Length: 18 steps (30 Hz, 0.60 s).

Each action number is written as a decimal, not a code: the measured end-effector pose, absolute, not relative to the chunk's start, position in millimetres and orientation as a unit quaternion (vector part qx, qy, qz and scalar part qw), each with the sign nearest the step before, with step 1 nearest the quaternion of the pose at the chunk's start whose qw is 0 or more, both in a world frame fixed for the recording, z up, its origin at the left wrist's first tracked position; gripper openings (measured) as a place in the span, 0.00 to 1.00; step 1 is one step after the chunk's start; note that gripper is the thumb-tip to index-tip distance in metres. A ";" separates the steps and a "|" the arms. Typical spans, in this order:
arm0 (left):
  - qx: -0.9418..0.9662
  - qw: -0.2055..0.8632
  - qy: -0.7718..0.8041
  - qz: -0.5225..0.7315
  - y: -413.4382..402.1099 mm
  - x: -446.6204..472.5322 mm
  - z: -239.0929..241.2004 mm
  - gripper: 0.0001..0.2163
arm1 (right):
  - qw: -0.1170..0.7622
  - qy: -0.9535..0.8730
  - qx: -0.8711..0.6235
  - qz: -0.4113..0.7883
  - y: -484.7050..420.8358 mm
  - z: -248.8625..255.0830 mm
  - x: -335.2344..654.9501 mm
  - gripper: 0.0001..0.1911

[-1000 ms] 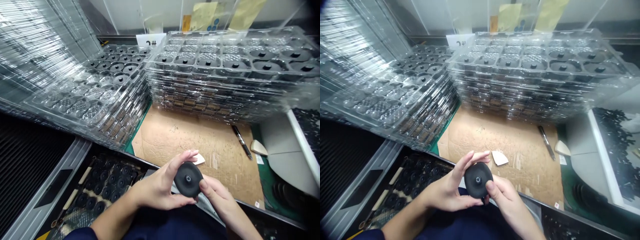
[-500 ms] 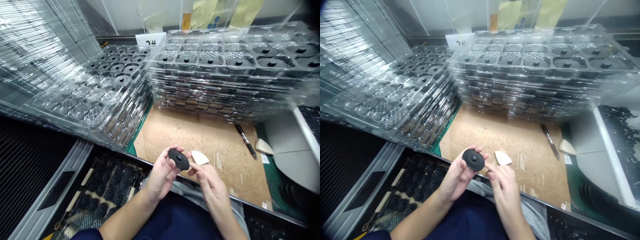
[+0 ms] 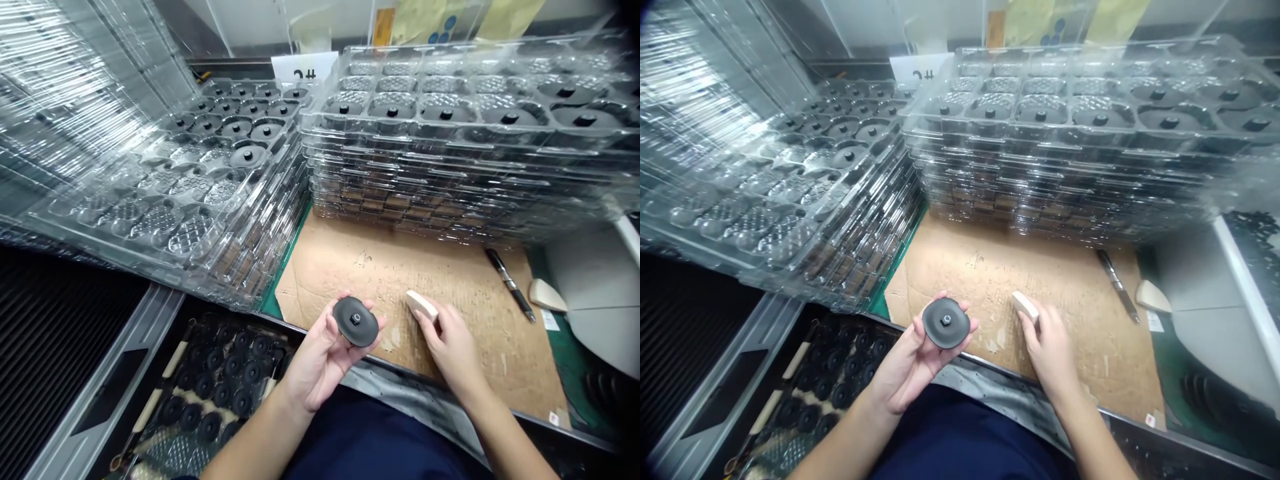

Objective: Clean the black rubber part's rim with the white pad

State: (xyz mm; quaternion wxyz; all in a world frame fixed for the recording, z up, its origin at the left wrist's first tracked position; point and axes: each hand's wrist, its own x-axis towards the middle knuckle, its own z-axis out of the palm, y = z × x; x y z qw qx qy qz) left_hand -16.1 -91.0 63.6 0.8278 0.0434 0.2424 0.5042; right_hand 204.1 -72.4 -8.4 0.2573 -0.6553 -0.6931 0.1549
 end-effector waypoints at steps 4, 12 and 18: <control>0.047 0.825 0.242 0.509 -89.6 -22.2 64.6 0.23 | 0.267 -0.720 -0.593 0.242 -88.3 -2.2 186.6 0.18; 0.085 0.828 0.254 0.493 -88.4 -10.2 72.7 0.23 | 0.368 -0.692 -0.557 0.276 -84.4 94.8 153.7 0.15; 0.104 0.811 0.293 0.496 -90.7 -2.2 83.0 0.25 | 0.271 -0.786 -0.413 0.371 -80.1 142.0 134.6 0.14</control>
